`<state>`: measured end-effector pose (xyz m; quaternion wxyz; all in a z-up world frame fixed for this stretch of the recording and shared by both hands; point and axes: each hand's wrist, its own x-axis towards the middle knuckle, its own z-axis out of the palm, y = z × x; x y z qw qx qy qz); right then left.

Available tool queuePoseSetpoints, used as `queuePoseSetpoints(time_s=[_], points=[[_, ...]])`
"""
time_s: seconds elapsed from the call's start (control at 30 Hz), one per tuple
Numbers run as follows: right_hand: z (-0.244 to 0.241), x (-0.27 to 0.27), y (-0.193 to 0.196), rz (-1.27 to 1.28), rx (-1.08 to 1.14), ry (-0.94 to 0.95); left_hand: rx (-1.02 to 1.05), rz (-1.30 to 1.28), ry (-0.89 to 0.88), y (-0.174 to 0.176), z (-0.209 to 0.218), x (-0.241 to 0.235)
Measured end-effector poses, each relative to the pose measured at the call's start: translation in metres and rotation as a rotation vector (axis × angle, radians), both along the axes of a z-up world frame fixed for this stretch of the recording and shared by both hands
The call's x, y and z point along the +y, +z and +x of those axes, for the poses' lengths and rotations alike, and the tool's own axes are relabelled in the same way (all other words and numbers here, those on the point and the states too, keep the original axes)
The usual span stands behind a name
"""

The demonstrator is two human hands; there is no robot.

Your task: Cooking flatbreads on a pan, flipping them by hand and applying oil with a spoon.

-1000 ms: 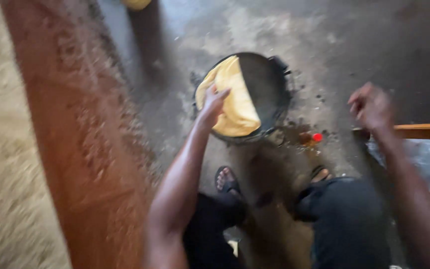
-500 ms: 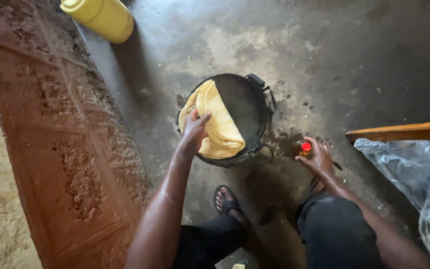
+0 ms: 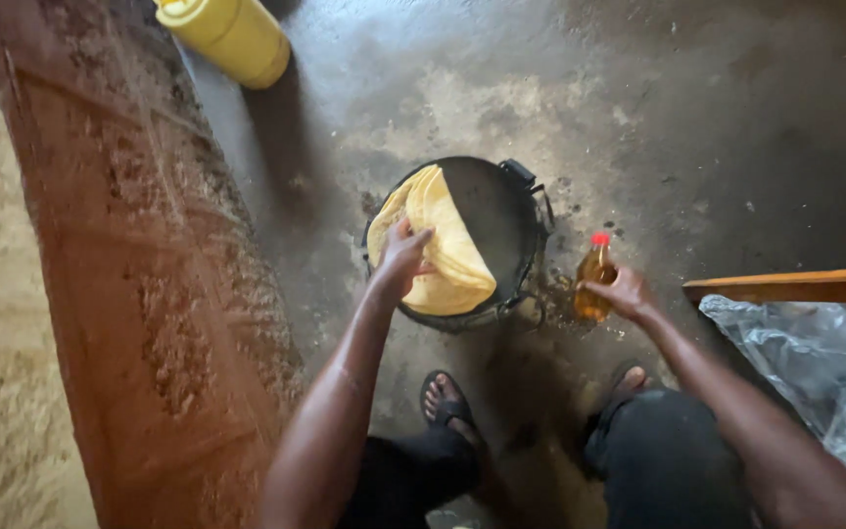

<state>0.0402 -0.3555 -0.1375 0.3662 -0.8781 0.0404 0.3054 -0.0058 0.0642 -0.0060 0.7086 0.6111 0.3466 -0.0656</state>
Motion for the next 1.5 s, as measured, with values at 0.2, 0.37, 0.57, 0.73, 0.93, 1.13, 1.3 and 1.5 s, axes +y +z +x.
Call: queuePoseSetpoints(time_s=[0.2,0.37,0.57,0.73,0.93,1.13,1.3,1.5], points=[[0.052,0.036,0.133,0.042,-0.117,0.086,-0.095,0.093,-0.004,-0.072,0.008,0.011],[0.056,0.093,0.27,-0.211,-0.246,0.435,-0.121,0.08,-0.015,0.013,0.007,-0.006],[0.06,0.108,0.273,-0.783,-0.729,0.957,0.114,0.249,-0.071,0.046,0.008,-0.007],[0.043,0.097,0.279,-0.837,-0.938,0.972,0.119,0.317,-0.133,0.051,0.009,-0.006],[-0.016,0.109,0.306,-0.636,-0.774,0.869,0.106,0.237,-0.051,0.058,0.008,-0.012],[-0.017,0.123,0.302,-0.336,-0.717,0.57,0.164,0.286,-0.035,0.077,0.015,-0.032],[0.017,0.131,0.297,-0.159,-0.821,0.504,0.236,0.482,-0.169,0.08,0.027,-0.051],[0.045,0.136,0.3,0.017,-0.834,0.392,-0.2,0.782,-0.398,0.079,0.016,-0.067]])
